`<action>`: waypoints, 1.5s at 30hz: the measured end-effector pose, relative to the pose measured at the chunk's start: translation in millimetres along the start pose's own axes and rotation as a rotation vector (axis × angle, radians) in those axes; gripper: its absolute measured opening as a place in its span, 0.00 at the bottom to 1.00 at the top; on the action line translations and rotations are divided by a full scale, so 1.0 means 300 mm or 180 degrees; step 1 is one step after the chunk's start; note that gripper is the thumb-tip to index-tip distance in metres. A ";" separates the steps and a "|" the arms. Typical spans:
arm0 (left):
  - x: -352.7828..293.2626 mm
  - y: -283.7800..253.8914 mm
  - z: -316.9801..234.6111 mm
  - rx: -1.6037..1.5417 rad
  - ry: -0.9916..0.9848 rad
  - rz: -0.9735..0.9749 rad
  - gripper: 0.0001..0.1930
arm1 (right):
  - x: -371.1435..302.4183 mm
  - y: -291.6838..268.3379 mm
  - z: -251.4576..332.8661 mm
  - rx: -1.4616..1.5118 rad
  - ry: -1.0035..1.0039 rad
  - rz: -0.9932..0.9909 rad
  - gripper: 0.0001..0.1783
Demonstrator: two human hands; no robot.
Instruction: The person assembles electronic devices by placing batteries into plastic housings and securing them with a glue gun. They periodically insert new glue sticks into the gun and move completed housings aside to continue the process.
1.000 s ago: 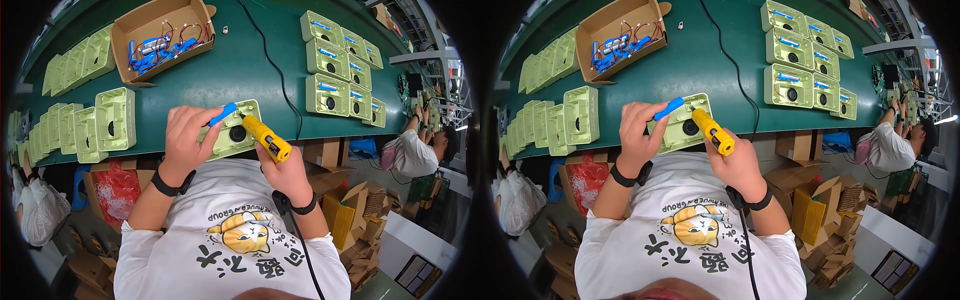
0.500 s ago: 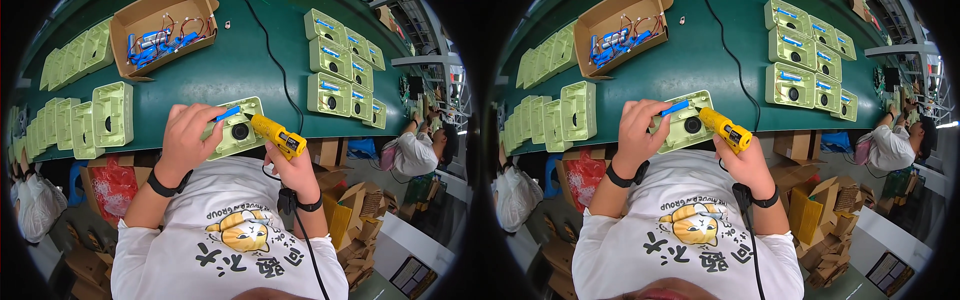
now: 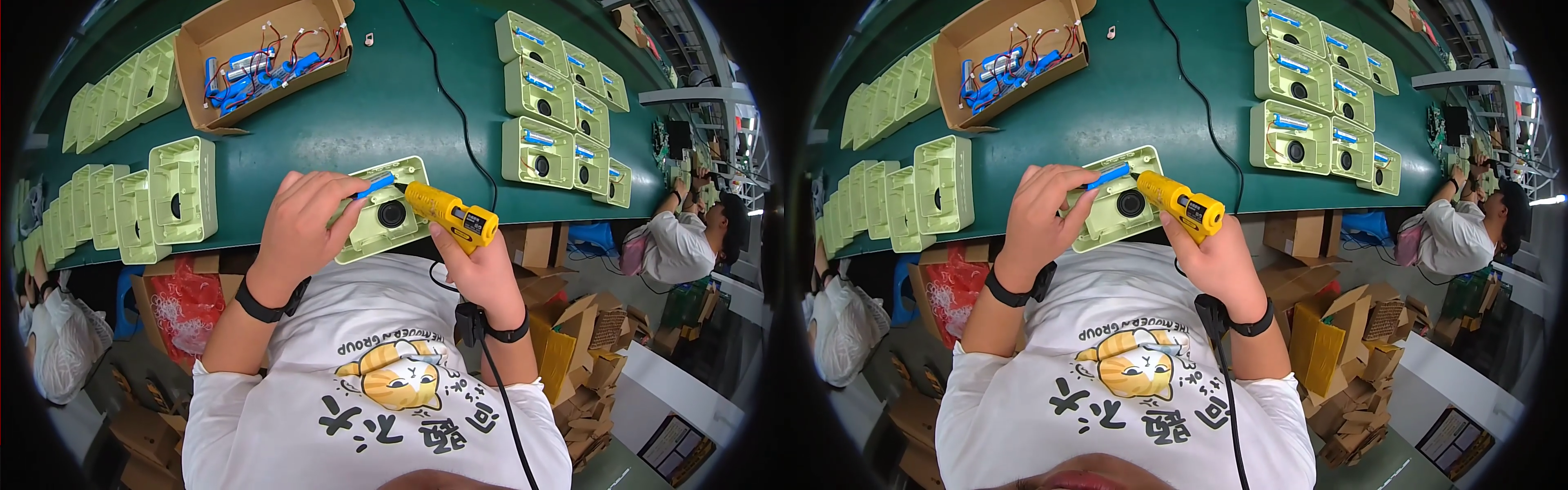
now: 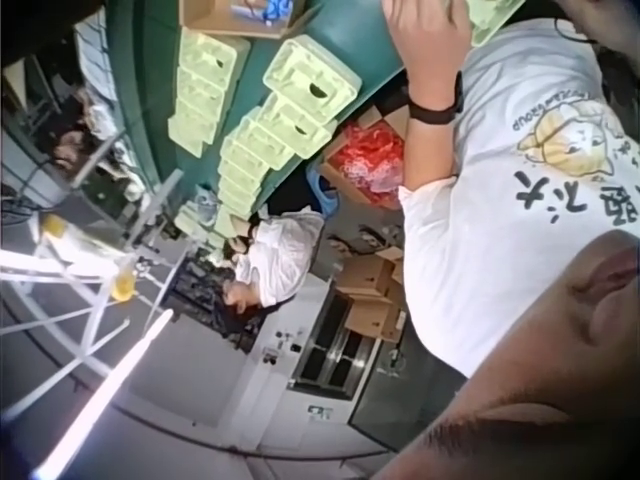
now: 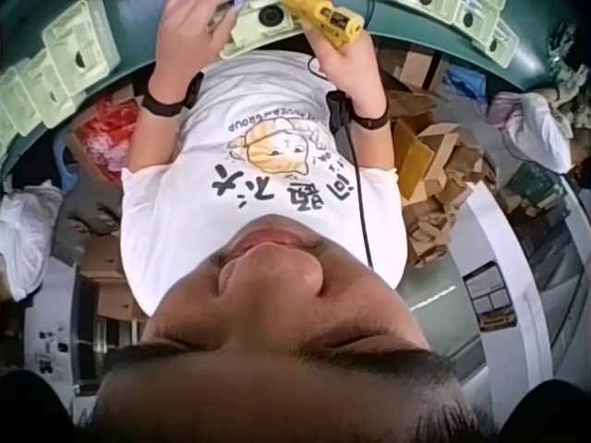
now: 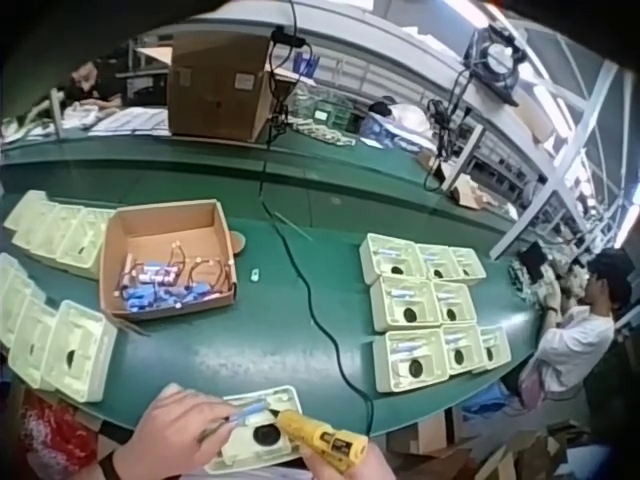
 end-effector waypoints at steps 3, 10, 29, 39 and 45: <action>0.009 -0.008 -0.006 0.0039 0.0088 -0.0046 0.11 | -0.009 -0.005 -0.005 0.0025 0.0129 0.0019 0.16; 0.022 -0.044 -0.032 0.0683 0.0240 0.0504 0.13 | -0.028 -0.024 -0.063 0.0449 0.0382 0.0116 0.22; 0.036 -0.041 0.044 0.0558 0.0783 0.1157 0.19 | -0.039 0.042 -0.132 0.0731 0.0070 -0.0180 0.20; -0.024 -0.055 0.007 0.0578 0.0661 0.1152 0.31 | -0.031 0.033 -0.094 0.0559 -0.0207 -0.0326 0.18; -0.077 -0.072 0.002 0.0649 0.0486 0.0966 0.45 | -0.078 0.000 0.003 -0.0005 0.0313 -0.0253 0.14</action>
Point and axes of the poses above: each hand's wrist, its own x-axis towards the middle knuckle, its own y-axis out of the palm, z = x × y, the point moved 5 cm from there along x, towards the middle knuckle, and after that the axes turned 12 degrees about x, right-handed, at the moved point
